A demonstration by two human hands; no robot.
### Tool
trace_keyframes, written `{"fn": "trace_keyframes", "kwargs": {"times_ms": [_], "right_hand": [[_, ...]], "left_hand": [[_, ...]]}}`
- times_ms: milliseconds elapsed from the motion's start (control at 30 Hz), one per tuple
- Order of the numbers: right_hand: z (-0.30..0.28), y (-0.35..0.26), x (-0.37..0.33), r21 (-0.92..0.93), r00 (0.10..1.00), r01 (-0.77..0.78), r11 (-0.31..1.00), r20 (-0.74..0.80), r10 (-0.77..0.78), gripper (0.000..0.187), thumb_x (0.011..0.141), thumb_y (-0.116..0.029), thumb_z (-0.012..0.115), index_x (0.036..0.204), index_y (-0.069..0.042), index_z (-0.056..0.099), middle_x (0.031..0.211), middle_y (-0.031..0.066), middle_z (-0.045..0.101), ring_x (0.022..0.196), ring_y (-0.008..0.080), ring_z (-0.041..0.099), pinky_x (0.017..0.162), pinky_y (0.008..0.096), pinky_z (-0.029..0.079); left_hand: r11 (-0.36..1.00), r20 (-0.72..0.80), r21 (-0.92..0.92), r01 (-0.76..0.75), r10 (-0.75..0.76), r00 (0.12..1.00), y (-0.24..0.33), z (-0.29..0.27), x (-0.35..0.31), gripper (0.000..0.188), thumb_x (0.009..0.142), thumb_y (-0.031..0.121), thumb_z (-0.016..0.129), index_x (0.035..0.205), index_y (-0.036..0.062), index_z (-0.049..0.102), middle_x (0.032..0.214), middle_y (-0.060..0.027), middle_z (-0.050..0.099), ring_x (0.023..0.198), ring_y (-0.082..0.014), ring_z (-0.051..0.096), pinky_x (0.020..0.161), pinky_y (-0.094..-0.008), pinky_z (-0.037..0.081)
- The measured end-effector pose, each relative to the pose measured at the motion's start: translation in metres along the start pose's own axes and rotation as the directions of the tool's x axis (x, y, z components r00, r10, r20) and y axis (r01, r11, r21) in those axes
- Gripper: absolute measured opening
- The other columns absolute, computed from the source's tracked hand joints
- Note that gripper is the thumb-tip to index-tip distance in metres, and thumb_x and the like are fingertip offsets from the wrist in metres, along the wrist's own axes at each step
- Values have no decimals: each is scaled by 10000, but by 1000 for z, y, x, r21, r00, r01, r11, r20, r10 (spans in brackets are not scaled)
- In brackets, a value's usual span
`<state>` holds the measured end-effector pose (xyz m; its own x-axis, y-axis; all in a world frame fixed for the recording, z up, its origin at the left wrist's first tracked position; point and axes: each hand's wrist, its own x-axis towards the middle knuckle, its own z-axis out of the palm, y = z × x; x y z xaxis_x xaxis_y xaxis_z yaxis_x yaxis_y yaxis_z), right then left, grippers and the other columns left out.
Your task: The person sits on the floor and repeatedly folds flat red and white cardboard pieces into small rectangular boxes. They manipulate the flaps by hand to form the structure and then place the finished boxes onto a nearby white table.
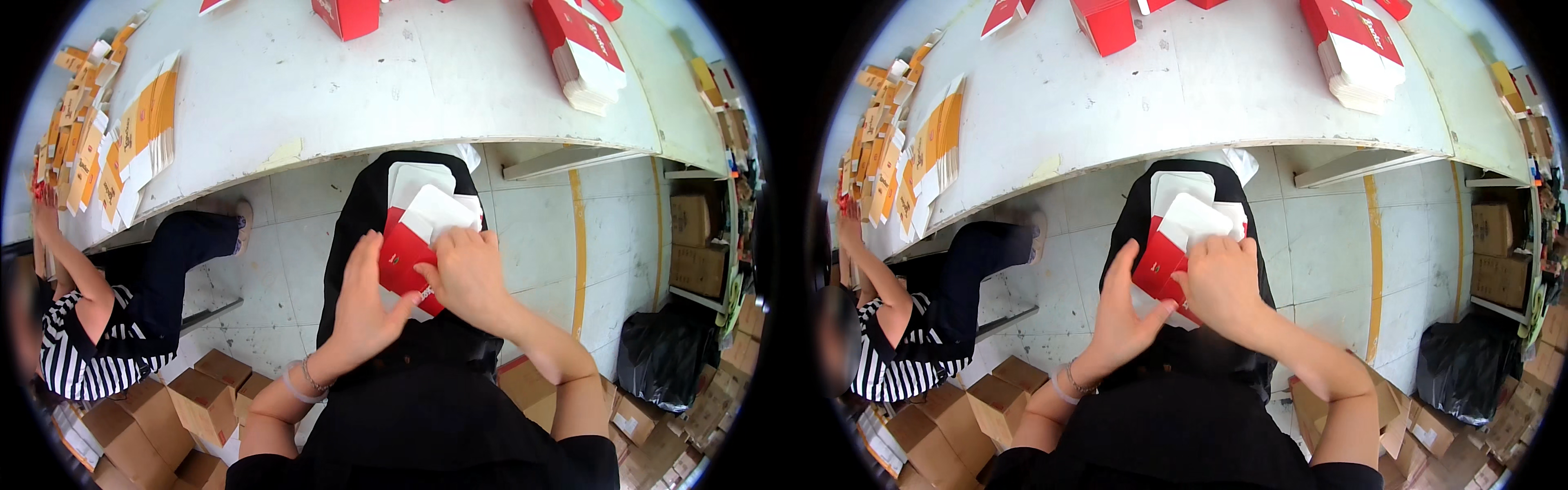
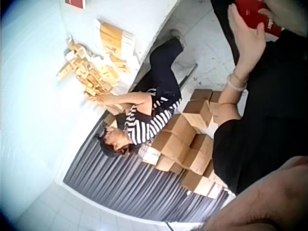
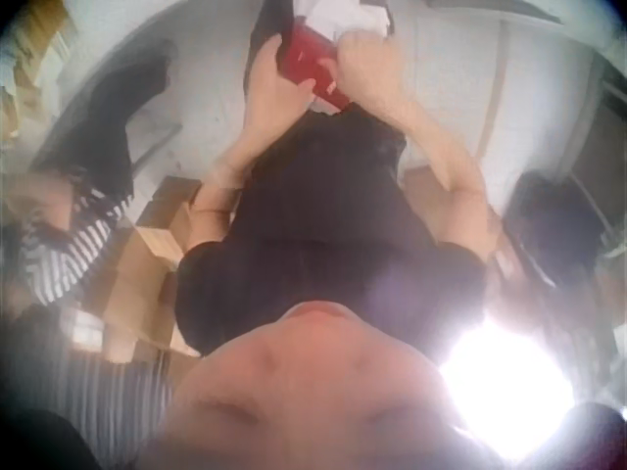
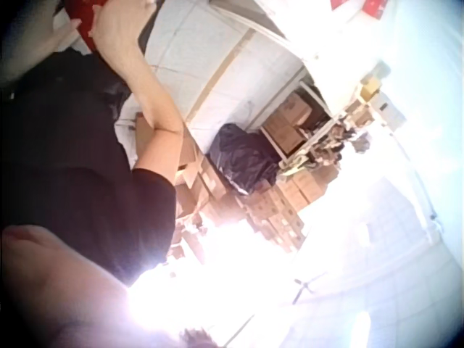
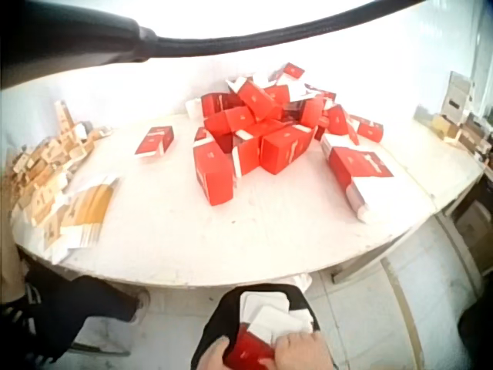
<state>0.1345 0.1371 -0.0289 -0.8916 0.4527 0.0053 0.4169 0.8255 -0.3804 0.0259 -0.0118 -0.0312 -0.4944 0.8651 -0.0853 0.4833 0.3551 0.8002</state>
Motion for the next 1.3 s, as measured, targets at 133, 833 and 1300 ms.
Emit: {"fn": "trace_keyframes", "kwargs": {"times_ms": [133,833,1300], "right_hand": [[-31,-25,3,151,976,161,975,-169,-135,211,717,-229,740,635,-76,622,741,50,552,772,243,501,757,419,367],[-51,-14,-8,488,853,482,728,-450,-264,356,765,-175,741,1039,20,624,807,109,592,725,251,549,666,349,449],[-74,-19,10,876,998,43,481,-11,-69,316,902,-45,618,1214,4,629,1241,182,624,1125,272,618,947,344,486]], "left_hand": [[973,-106,189,-132,154,982,30,7,-11,1041,667,268,861,1419,-101,243,1451,-309,303,1301,-461,379,1034,-458,382],[624,-25,-760,-180,249,968,10,-20,11,704,734,243,862,1254,96,410,1112,-60,535,984,-141,564,812,-294,489],[916,-40,-328,-232,232,972,17,-43,23,1035,625,321,914,1378,12,274,1108,-182,606,995,-281,650,828,-365,545]]}}
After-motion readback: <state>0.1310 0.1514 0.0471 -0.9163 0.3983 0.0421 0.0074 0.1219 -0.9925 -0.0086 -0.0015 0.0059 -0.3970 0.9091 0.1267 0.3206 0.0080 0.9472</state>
